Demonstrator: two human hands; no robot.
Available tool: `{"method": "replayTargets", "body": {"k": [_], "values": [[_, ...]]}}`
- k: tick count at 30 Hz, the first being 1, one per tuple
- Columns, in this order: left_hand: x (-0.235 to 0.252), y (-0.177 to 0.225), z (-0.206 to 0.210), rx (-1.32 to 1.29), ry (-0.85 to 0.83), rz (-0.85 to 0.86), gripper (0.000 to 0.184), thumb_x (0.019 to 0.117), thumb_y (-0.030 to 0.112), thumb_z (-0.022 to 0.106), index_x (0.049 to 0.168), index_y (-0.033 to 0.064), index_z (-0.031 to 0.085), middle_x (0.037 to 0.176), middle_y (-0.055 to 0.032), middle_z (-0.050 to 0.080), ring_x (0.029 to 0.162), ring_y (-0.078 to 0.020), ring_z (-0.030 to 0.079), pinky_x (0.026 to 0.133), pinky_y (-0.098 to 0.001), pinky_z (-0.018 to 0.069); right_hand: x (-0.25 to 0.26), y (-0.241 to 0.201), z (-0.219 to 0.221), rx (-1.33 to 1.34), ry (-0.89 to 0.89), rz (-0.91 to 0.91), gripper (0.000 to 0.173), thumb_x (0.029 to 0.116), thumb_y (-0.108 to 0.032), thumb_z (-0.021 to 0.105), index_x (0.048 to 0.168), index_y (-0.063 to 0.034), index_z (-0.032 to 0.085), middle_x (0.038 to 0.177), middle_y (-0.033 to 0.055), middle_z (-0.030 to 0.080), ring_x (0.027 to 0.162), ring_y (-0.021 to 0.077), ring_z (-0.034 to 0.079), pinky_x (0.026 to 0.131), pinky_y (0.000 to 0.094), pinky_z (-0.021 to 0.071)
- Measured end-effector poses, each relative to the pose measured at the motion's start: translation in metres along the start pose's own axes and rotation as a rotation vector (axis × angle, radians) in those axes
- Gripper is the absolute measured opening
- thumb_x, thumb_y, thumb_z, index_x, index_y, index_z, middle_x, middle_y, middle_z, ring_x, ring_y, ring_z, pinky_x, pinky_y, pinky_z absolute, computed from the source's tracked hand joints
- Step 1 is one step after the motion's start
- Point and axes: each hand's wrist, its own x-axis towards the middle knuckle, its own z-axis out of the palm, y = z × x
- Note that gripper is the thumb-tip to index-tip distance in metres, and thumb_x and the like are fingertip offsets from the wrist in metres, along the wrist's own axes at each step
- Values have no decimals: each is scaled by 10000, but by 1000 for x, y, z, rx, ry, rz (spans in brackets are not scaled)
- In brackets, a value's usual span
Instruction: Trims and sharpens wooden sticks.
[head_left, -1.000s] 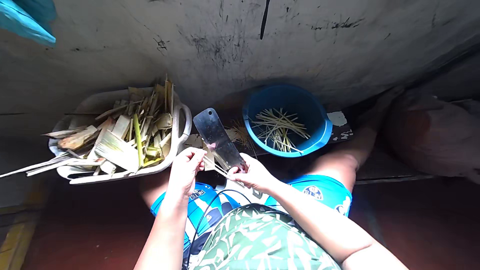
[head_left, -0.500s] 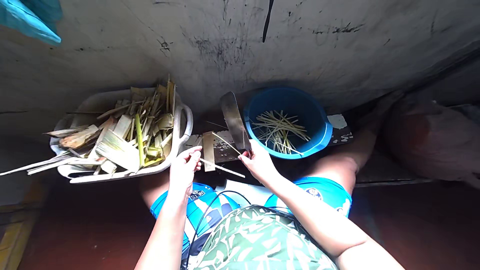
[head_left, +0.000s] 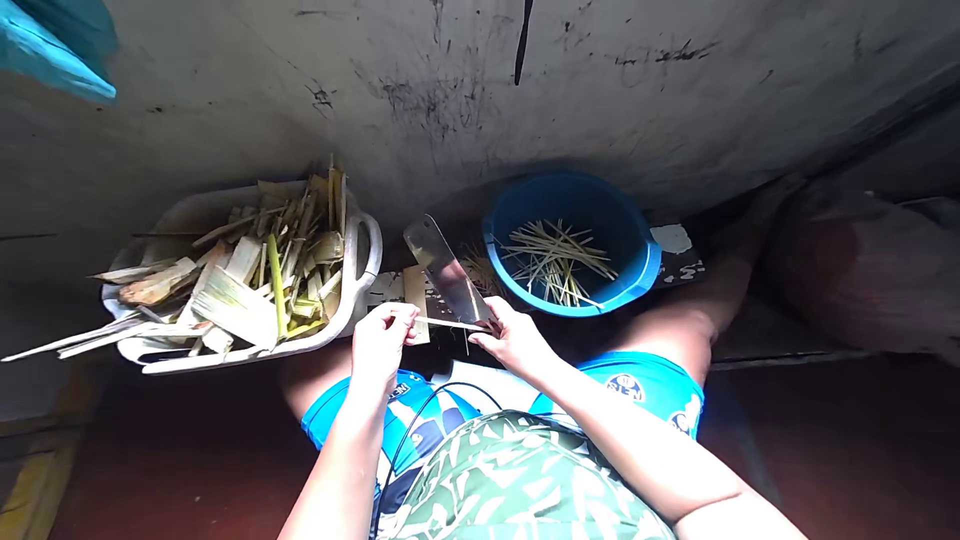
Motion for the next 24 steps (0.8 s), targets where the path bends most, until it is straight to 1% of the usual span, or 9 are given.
{"method": "replayTargets", "body": {"k": [3, 7, 10, 12, 15, 16, 18, 21, 24], "values": [[-2, 6, 3, -74, -19, -16, 141, 1002, 2, 602, 896, 32, 690, 746, 10, 684, 618, -47, 636, 620, -181, 559, -3, -2, -4, 14, 13, 59, 413, 970, -162, 664, 1337, -20, 540, 934, 50, 680, 761, 74, 633, 723, 238, 528], [2, 8, -1, -137, 99, 21, 160, 1018, 3, 572, 884, 43, 649, 720, 18, 656, 608, -43, 628, 606, -181, 557, -13, -8, -25, 76, 114, 109, 412, 941, -170, 687, 1306, -30, 557, 879, 14, 666, 678, 52, 604, 610, 217, 504], [9, 6, -6, -142, 162, 12, 169, 1045, 39, 546, 900, 46, 633, 723, 23, 643, 605, -41, 622, 603, -181, 558, -21, -12, -53, 148, 279, 145, 461, 905, -171, 735, 1298, -26, 545, 829, 9, 665, 585, 54, 583, 519, 223, 492], [12, 1, -3, -66, 132, -29, 182, 1064, 85, 530, 935, 31, 647, 750, 10, 647, 626, -48, 631, 611, -190, 560, -20, -14, -77, 77, 386, 185, 515, 899, -166, 759, 1333, -14, 527, 784, 35, 644, 544, 95, 573, 507, 274, 508], [20, -17, 10, 239, -93, -139, 284, 1091, 222, 502, 1110, 7, 688, 907, -59, 682, 759, -111, 674, 712, -278, 580, -15, -9, -111, -117, 497, 238, 556, 890, -185, 795, 1351, -55, 513, 887, 115, 685, 649, 214, 633, 615, 422, 546], [24, -26, 15, 369, -206, -173, 324, 1090, 270, 505, 1174, 9, 678, 987, -96, 694, 825, -151, 690, 772, -333, 589, -14, -6, -119, -174, 542, 229, 560, 890, -185, 800, 1355, -54, 519, 935, 153, 691, 707, 269, 656, 667, 484, 554], [33, -47, 29, 636, -417, -237, 432, 1073, 383, 525, 1238, 10, 668, 1108, -166, 711, 970, -258, 711, 914, -467, 571, -14, 0, -128, -248, 653, 195, 505, 915, -169, 771, 1345, -46, 536, 987, 201, 681, 765, 326, 669, 710, 539, 551], [40, -71, 51, 968, -605, -353, 580, 1038, 536, 528, 1258, 22, 682, 1190, -207, 707, 1121, -345, 687, 1030, -568, 497, -19, 7, -126, -243, 774, 122, 385, 956, -109, 692, 1308, -26, 562, 1076, 183, 664, 781, 264, 671, 716, 467, 571], [44, -96, 65, 1076, -658, -465, 676, 1022, 604, 503, 1235, -12, 686, 1180, -226, 713, 1122, -359, 696, 1027, -574, 507, -32, 16, -103, -206, 820, -65, 369, 968, -115, 655, 1286, 46, 559, 1029, 170, 680, 781, 183, 668, 728, 368, 577]]}}
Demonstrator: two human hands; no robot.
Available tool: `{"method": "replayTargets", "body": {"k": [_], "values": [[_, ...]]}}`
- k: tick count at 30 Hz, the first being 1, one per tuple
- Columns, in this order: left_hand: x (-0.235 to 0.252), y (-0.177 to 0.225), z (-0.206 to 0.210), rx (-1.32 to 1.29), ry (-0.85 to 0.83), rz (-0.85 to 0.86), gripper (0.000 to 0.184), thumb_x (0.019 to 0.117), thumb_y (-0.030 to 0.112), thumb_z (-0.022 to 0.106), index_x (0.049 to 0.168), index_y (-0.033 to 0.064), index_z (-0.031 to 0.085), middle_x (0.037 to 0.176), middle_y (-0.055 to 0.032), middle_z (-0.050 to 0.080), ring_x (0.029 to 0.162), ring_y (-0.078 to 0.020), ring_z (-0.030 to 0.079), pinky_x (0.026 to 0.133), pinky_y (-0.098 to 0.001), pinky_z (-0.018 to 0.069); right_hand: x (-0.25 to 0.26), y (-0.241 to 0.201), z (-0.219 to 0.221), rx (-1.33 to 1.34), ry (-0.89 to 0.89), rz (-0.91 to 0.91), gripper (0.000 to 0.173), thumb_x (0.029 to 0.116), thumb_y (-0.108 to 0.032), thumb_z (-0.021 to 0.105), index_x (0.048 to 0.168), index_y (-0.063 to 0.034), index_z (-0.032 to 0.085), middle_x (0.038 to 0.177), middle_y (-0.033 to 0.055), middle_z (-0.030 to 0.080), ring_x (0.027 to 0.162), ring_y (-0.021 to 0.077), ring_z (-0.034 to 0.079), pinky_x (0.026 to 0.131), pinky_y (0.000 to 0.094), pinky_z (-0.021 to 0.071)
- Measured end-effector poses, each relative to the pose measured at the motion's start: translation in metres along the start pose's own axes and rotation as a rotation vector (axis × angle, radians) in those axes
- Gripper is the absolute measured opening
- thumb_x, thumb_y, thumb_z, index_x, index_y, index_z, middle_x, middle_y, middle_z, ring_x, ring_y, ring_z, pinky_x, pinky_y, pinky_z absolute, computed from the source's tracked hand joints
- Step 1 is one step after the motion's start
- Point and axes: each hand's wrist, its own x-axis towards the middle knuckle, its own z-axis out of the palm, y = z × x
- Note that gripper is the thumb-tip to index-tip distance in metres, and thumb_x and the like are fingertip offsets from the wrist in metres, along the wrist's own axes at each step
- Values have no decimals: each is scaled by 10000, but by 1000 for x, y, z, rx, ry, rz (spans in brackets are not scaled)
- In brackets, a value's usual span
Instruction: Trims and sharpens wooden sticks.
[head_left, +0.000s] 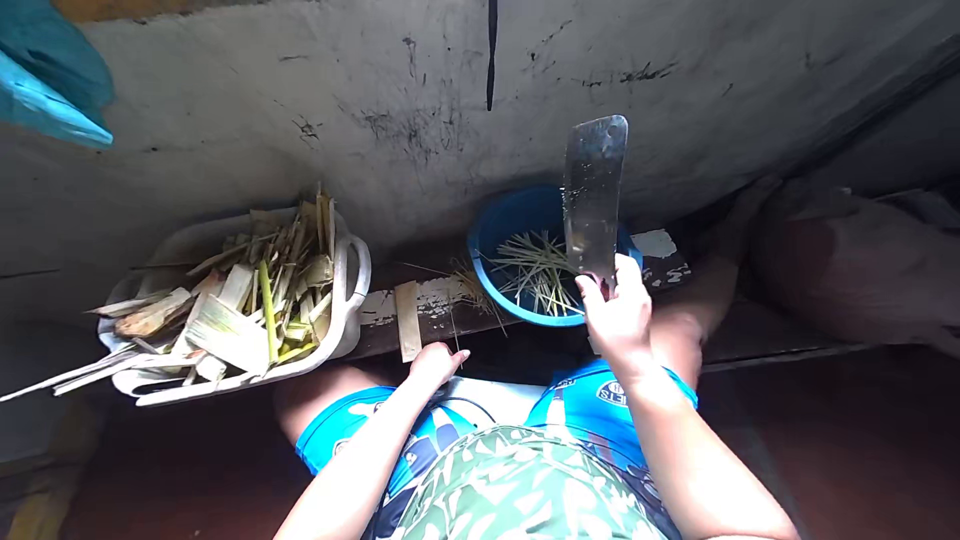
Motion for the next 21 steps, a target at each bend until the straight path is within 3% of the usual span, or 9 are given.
{"method": "replayTargets", "body": {"k": [3, 6, 9, 11, 13, 17, 21], "values": [[14, 0, 13, -99, -61, -25, 665, 1020, 576, 541, 1204, -50, 673, 1116, -217, 727, 1040, -318, 725, 986, -511, 545, -40, 10, 21, 170, 19, -233, 337, 978, -128, 662, 1188, 115, 557, 918, 138, 697, 702, 103, 669, 647, 276, 595], [21, 1, 23, -248, -30, 3, 449, 1061, 383, 560, 1208, -30, 654, 1007, -137, 742, 868, -203, 738, 877, -401, 593, -76, 21, 40, 328, -168, -416, 217, 992, -114, 645, 1119, 62, 635, 1009, 148, 699, 929, 124, 693, 874, 253, 580], [14, 12, 26, -276, 104, 65, 306, 1052, 263, 552, 1101, -8, 685, 868, -71, 732, 734, -138, 707, 774, -353, 598, -98, 31, 56, 452, -380, -495, 147, 1007, -88, 617, 1099, 20, 654, 1015, 140, 691, 942, 138, 687, 874, 248, 575], [9, 20, 25, -200, 192, 159, 332, 1049, 260, 567, 1066, -40, 709, 932, -144, 733, 844, -229, 711, 869, -441, 566, -105, 34, 60, 471, -479, -511, 147, 1010, -74, 600, 1117, 16, 643, 1018, 144, 687, 929, 150, 689, 860, 255, 577], [7, 32, 18, -115, 166, 176, 391, 1067, 308, 534, 1119, -36, 711, 1064, -190, 743, 1009, -297, 723, 993, -500, 529, -106, 36, 62, 485, -527, -527, 144, 1014, -74, 591, 1120, 13, 634, 1013, 147, 680, 920, 158, 684, 854, 254, 571], [8, 59, 4, -66, 172, 196, 477, 1044, 406, 580, 1147, -43, 705, 1064, -204, 735, 990, -305, 724, 986, -496, 531, -105, 38, 64, 504, -464, -510, 158, 1004, -73, 611, 1122, 28, 639, 1011, 145, 684, 926, 137, 684, 868, 237, 569], [-21, 72, -15, 22, 366, 280, 456, 1027, 354, 607, 1254, -35, 679, 1261, -249, 679, 1213, -381, 646, 1080, -560, 467, -104, 43, 63, 509, -342, -457, 170, 994, -77, 629, 1121, 35, 636, 1020, 134, 690, 943, 106, 681, 884, 220, 563]]}}
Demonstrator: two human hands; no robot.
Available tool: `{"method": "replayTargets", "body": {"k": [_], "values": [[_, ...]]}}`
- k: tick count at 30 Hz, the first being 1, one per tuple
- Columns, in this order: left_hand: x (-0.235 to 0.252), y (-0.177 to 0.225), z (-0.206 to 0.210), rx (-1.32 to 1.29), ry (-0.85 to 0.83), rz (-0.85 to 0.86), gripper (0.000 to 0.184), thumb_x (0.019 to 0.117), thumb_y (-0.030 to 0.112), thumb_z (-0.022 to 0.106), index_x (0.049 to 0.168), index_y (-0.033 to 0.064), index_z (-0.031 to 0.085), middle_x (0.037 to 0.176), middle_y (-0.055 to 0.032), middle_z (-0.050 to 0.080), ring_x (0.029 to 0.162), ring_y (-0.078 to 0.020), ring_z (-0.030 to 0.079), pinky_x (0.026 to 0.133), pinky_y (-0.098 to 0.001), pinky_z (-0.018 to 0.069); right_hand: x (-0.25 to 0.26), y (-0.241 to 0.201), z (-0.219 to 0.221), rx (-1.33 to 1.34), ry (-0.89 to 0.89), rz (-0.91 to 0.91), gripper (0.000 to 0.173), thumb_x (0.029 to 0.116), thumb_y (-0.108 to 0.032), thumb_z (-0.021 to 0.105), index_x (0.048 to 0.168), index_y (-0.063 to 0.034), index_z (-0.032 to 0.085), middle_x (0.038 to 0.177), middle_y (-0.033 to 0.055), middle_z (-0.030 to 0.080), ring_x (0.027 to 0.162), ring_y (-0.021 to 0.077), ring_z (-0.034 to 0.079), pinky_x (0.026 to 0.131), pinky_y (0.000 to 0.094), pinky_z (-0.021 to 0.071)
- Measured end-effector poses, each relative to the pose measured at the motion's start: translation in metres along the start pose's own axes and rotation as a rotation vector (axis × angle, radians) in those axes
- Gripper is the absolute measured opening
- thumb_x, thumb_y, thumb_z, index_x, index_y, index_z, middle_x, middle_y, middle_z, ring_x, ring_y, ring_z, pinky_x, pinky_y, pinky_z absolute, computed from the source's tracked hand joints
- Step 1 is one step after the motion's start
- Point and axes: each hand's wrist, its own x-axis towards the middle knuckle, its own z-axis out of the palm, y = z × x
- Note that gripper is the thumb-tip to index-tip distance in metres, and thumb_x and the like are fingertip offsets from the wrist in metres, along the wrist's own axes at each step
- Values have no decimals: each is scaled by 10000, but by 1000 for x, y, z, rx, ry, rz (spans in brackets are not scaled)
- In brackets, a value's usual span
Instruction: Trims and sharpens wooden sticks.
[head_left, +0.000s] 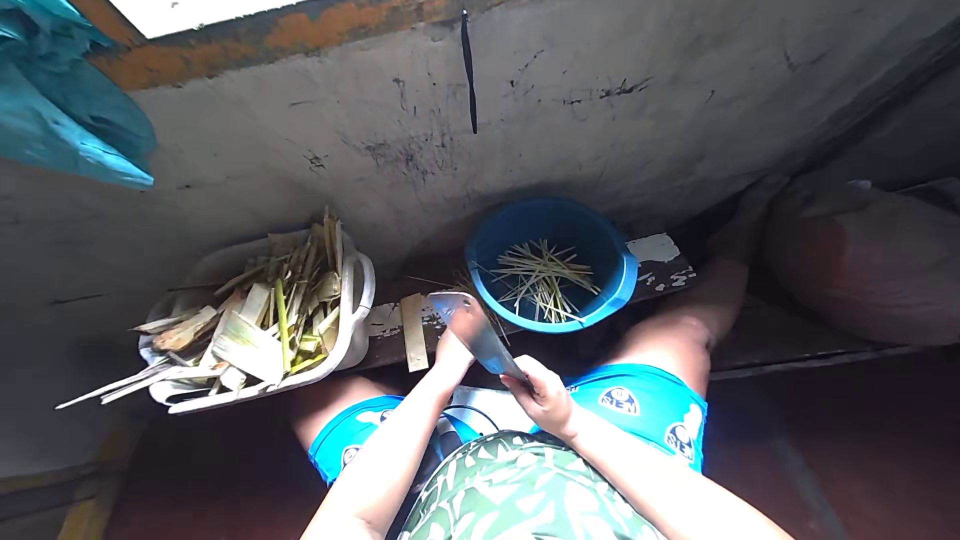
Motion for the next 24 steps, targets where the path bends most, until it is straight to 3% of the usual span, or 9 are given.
{"method": "replayTargets", "body": {"k": [2, 4, 7, 9, 13, 16, 19, 21, 24], "values": [[0, -22, 0, -30, 90, -42, 405, 1035, 338, 578, 1248, 13, 688, 1255, -210, 692, 1214, -359, 651, 1060, -569, 487, -1, 3, -1, -4, 44, 31, 175, 989, -76, 632, 1119, 41, 635, 1031, 129, 693, 963, 89, 679, 902, 211, 556], [-1, -47, -6, -74, 140, -119, 406, 1015, 325, 633, 1291, 29, 669, 1326, -225, 641, 1267, -374, 604, 1092, -571, 458, -1, 4, 0, 2, 69, 71, 192, 970, -62, 639, 1119, 59, 648, 1050, 136, 704, 987, 81, 681, 921, 205, 549], [-6, -87, -6, -5, 236, -193, 607, 873, 324, 808, 1385, 67, 608, 1452, -285, 506, 1338, -464, 503, 1089, -604, 442, -1, 7, 5, 36, 66, 105, 207, 965, -48, 641, 1136, 69, 646, 1073, 134, 704, 1004, 71, 679, 935, 202, 546], [-7, -103, -4, 26, 276, -206, 757, 812, 352, 860, 1455, 105, 546, 1492, -292, 453, 1346, -498, 473, 1061, -628, 450, -1, 8, 7, 43, 47, 103, 205, 967, -46, 640, 1139, 66, 645, 1079, 131, 703, 1007, 70, 677, 937, 203, 545], [7, -113, -6, -98, 398, -209, 764, 915, 350, 770, 1541, 66, 437, 1529, -299, 429, 1406, -488, 430, 1139, -618, 383, -2, 9, 9, 25, 8, 91, 194, 963, -46, 640, 1126, 59, 650, 1072, 136, 704, 1008, 85, 678, 938, 206, 543], [29, -111, -17, -147, 422, -298, 830, 887, 269, 795, 1571, 54, 377, 1520, -295, 447, 1420, -457, 435, 1168, -584, 370, -4, 9, 9, -17, -4, 92, 198, 957, -57, 652, 1123, 49, 666, 1059, 134, 711, 989, 94, 690, 926, 219, 554], [45, -106, -30, -153, 333, -363, 925, 866, 236, 807, 1607, 56, 283, 1524, -266, 462, 1407, -416, 473, 1158, -558, 396, -4, 10, 8, -63, -7, 89, 194, 946, -62, 654, 1117, 30, 668, 1044, 120, 716, 975, 83, 692, 915, 211, 555], [45, -102, -37, -193, 277, -365, 880, 882, 187, 782, 1592, 22, 288, 1539, -247, 462, 1408, -388, 488, 1157, -549, 405, -3, 9, 9, -63, -12, 88, 195, 947, -58, 648, 1124, 22, 668, 1063, 111, 716, 995, 74, 688, 930, 207, 549], [37, -95, -40, -260, 264, -327, 540, 963, 167, 685, 1452, 8, 521, 1439, -250, 563, 1348, -391, 547, 1129, -577, 426, -3, 7, 9, -27, -33, 102, 203, 970, -68, 616, 1150, 19, 656, 1058, 89, 719, 960, 45, 687, 904, 193, 556]]}}
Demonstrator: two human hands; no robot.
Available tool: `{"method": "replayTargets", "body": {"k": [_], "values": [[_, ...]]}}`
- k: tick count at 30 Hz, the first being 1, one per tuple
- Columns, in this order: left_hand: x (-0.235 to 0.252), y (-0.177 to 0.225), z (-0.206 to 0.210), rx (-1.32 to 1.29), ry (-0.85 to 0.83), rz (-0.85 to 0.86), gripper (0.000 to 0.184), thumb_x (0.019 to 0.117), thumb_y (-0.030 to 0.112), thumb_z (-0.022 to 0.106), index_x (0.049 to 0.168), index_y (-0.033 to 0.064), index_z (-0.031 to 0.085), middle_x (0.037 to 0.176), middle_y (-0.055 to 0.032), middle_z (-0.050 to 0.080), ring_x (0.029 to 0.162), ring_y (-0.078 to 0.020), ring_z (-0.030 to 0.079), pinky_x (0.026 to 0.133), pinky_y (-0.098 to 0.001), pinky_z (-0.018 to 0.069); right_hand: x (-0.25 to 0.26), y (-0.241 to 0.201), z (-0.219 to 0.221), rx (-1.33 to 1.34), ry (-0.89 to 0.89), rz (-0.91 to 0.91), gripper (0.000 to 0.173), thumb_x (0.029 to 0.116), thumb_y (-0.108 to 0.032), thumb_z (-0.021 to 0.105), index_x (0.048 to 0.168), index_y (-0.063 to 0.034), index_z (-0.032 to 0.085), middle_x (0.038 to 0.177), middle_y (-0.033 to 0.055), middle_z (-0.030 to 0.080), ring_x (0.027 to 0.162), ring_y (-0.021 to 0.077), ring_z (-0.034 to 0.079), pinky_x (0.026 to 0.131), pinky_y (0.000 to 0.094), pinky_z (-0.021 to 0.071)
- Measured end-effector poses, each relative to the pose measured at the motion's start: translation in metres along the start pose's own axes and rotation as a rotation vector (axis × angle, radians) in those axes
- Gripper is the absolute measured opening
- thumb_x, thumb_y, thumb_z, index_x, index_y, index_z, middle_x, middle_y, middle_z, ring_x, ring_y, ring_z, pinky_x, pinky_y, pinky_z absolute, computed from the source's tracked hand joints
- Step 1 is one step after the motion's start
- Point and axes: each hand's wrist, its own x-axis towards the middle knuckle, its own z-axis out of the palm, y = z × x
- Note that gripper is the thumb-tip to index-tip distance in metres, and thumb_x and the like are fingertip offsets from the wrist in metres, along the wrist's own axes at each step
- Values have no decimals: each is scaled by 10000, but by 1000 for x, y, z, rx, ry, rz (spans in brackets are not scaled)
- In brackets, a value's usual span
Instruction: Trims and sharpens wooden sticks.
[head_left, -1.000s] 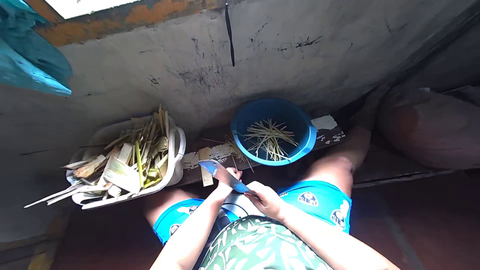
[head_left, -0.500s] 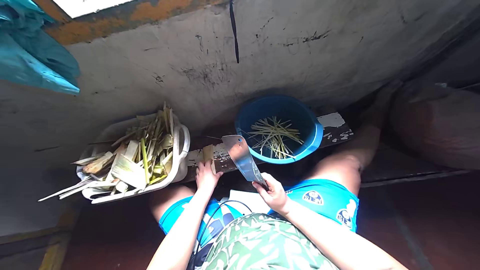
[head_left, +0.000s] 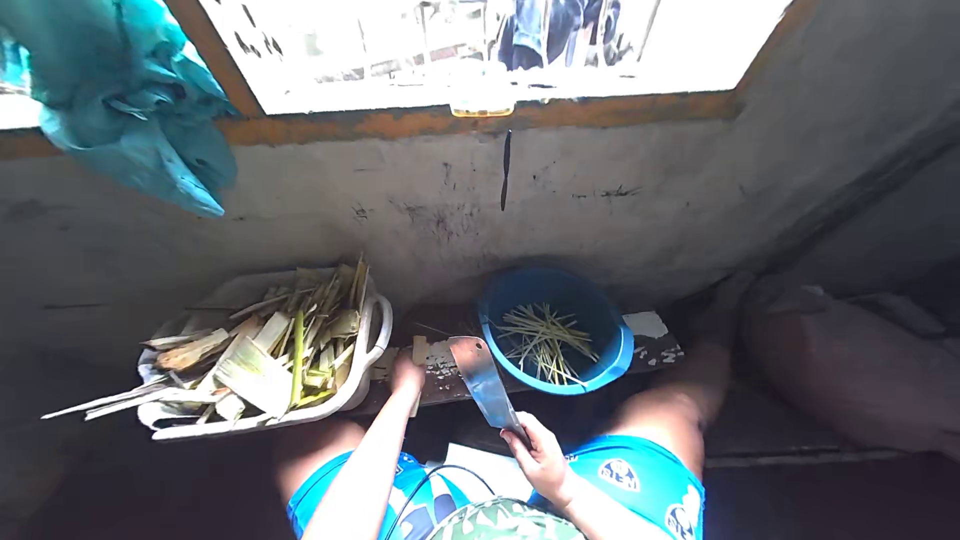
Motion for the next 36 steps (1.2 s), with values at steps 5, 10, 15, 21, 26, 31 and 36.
{"method": "replayTargets", "body": {"k": [5, 10, 15, 21, 26, 31, 36], "values": [[-39, 13, -18, -190, 50, 173, 371, 1032, 221, 608, 1336, 10, 631, 1300, -217, 663, 1251, -341, 626, 1105, -543, 457, 8, -15, -4, 58, -38, 113, 193, 1042, -130, 498, 1173, -19, 587, 816, 5, 676, 566, 7, 570, 546, 183, 522], [-79, 25, -29, -283, 50, 302, 366, 994, 186, 646, 1325, 32, 624, 1234, -181, 696, 1179, -286, 668, 1055, -488, 505, 47, -47, -12, -84, -78, 241, 208, 997, -120, 475, 1141, -15, 581, 787, 3, 653, 582, 45, 595, 561, 230, 543], [-94, 32, -30, -179, 22, 339, 342, 1009, 152, 626, 1330, 32, 624, 1249, -180, 695, 1191, -302, 667, 1066, -487, 498, 80, -71, -17, -420, -178, 189, 243, 1051, -215, 460, 1123, -52, 625, 795, 34, 639, 684, 129, 632, 645, 321, 553], [-96, 31, -28, -74, -41, 304, 335, 1035, 151, 583, 1344, 26, 613, 1287, -194, 671, 1234, -322, 640, 1089, -488, 475, 86, -75, -6, -582, -208, 186, 261, 1068, -219, 445, 1148, -46, 624, 829, 67, 671, 733, 203, 685, 668, 380, 579], [-93, 28, -21, -39, -80, 293, 303, 1038, 125, 562, 1316, 17, 616, 1292, -194, 665, 1229, -323, 641, 1082, -490, 480, 87, -77, -1, -610, -244, 209, 257, 1074, -215, 434, 1153, -53, 617, 825, 70, 668, 736, 208, 688, 664, 386, 578], [-94, 28, -19, -6, -65, 322, 306, 1040, 125, 555, 1312, 1, 621, 1299, -206, 660, 1234, -335, 638, 1084, -499, 475, 90, -76, 4, -628, -300, 268, 258, 1079, -203, 432, 1184, -43, 604, 846, 97, 680, 773, 246, 703, 697, 417, 580], [-94, 27, -18, 0, -55, 336, 296, 1040, 112, 547, 1303, 2, 624, 1288, -206, 664, 1224, -338, 644, 1072, -497, 484, 92, -77, 8, -664, -306, 274, 255, 1083, -204, 426, 1178, -43, 600, 852, 100, 683, 783, 253, 709, 696, 417, 580]]}}
